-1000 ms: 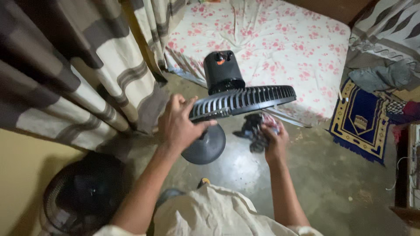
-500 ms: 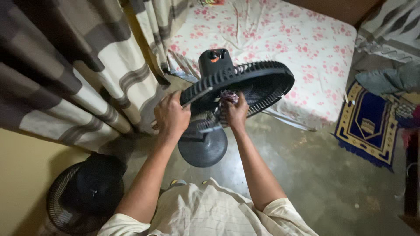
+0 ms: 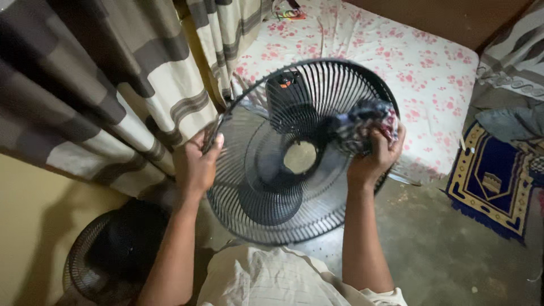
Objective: The person uses a screwdriver to loosen the front grille of a pedestal fan, then wipes the grille and fan blades with a cloth. They continue wiping the motor housing and rear components before reattaching the grille and tightening it with the screwdriver.
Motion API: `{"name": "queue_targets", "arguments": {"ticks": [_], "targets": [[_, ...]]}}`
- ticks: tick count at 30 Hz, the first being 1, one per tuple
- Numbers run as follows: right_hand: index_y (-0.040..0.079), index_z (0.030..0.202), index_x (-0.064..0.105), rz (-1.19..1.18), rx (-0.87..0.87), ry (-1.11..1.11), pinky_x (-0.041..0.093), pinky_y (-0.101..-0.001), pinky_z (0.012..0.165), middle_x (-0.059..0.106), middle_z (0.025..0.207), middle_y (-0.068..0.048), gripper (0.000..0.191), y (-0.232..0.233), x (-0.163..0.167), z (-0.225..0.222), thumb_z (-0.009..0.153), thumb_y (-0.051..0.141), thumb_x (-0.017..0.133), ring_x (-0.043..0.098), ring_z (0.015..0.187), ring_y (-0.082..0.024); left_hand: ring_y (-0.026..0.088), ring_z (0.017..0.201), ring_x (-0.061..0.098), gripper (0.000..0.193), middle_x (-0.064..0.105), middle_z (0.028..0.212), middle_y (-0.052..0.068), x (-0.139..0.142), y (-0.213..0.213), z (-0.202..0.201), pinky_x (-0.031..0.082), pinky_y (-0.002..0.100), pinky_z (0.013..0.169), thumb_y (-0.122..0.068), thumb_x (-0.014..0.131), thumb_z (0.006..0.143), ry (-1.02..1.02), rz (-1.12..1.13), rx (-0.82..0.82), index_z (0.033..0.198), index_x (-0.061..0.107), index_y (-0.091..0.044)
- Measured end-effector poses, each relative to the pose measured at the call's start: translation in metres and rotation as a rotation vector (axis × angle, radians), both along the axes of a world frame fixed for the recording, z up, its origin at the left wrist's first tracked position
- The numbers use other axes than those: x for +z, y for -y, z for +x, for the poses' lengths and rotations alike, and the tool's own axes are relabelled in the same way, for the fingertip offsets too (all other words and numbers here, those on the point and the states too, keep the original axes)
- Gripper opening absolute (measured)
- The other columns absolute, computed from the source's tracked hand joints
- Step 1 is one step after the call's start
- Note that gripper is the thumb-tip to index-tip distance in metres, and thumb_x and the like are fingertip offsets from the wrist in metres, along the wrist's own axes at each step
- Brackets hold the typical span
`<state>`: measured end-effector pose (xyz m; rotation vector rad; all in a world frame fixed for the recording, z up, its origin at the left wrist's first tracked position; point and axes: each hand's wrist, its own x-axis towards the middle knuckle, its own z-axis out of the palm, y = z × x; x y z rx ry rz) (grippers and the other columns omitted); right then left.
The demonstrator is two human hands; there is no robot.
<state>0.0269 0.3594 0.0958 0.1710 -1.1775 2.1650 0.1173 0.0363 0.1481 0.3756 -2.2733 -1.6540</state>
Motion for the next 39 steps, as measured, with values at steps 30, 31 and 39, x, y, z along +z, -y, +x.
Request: {"name": "queue_targets", "arguments": {"ticks": [30,31,39], "targets": [[0.005,0.122,0.069,1.228,0.538,0.271,0.050,-0.0456,0.090,0.068,0.119,-0.015,0.036,0.099,-0.055,0.137,0.092,0.001,0.049,0.063,0.106,-0.034,0.051,0.099,0.071,0.059,0.065,0.113,0.032,-0.091,0.149,0.174,0.063,0.052,0.085,0.006,0.051,0.062,-0.709,0.753,0.371,0.118,0.056,0.024],[0.007,0.117,0.072,1.200,0.643,0.397,0.053,-0.0440,0.083,0.072,0.113,-0.012,0.033,0.116,-0.060,0.161,0.089,-0.001,0.056,0.067,0.098,-0.032,0.051,0.099,0.071,0.059,0.065,0.111,0.033,-0.095,0.154,0.179,0.063,0.052,0.085,0.006,0.051,0.063,-0.718,0.720,0.425,0.119,0.057,0.025],[0.004,0.121,0.068,0.887,1.051,-0.146,0.056,-0.0443,0.101,0.065,0.134,-0.015,0.063,0.191,0.019,0.161,0.064,-0.018,0.052,0.062,0.130,-0.032,0.046,0.111,0.070,0.057,0.069,0.115,0.028,-0.124,0.183,0.204,0.059,0.046,0.091,-0.001,0.056,0.066,-0.599,0.831,0.620,0.121,0.048,0.013]]}}
